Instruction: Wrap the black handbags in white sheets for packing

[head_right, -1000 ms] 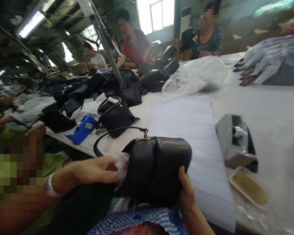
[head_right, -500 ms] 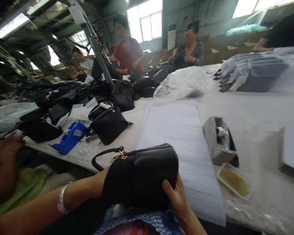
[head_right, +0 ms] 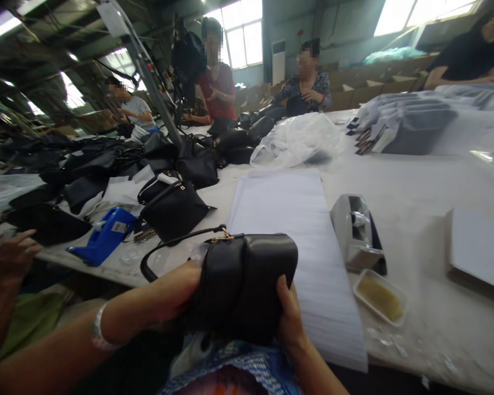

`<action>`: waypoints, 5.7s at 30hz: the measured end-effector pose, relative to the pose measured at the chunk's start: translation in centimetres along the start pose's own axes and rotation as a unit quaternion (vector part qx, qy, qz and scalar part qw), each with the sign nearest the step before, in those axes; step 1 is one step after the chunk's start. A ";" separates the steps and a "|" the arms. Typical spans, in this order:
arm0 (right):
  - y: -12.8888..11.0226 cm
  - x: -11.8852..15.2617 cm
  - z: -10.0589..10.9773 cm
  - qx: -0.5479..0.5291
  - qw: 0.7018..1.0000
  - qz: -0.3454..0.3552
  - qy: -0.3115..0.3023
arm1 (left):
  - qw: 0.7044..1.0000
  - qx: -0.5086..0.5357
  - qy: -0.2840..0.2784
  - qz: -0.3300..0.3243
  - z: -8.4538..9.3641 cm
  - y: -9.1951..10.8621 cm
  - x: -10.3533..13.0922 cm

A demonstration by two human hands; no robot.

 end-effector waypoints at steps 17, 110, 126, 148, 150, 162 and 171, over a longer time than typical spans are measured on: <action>-4.9 -2.6 0.3 0.154 0.972 0.164 0.059 | 0.675 -0.666 -0.012 -0.316 1.2 5.1 -3.6; -10.9 -5.3 1.5 0.251 0.944 0.179 -0.119 | 0.643 -0.660 0.068 -0.383 -2.4 1.0 -6.8; -10.3 -7.2 1.5 0.265 0.947 0.159 -0.084 | 0.626 -0.702 0.089 -0.326 1.2 2.0 -7.4; -8.6 -5.8 1.2 0.237 0.935 0.264 -0.018 | 0.351 -0.844 -0.079 -0.398 -10.7 3.0 -11.2; -8.5 -5.6 1.2 0.227 0.937 0.264 -0.018 | 0.353 -0.843 -0.077 -0.399 -10.7 3.0 -11.1; -8.5 -5.5 1.7 0.205 0.957 0.199 -0.052 | 0.622 -0.632 -0.067 -0.457 -6.9 6.3 -10.1; -8.5 -5.7 1.9 0.230 0.955 0.185 -0.035 | 0.402 -0.765 -0.197 -0.463 -3.6 7.4 -8.3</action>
Point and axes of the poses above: each hand's wrist, its own x-axis away from the middle knuckle, its own z-axis out of the back of the hand, y = z × x, the point moved 2 cm from there along -x, towards the middle knuckle, and after that the axes turned 7 degrees about -z, right-handed, at the moved point
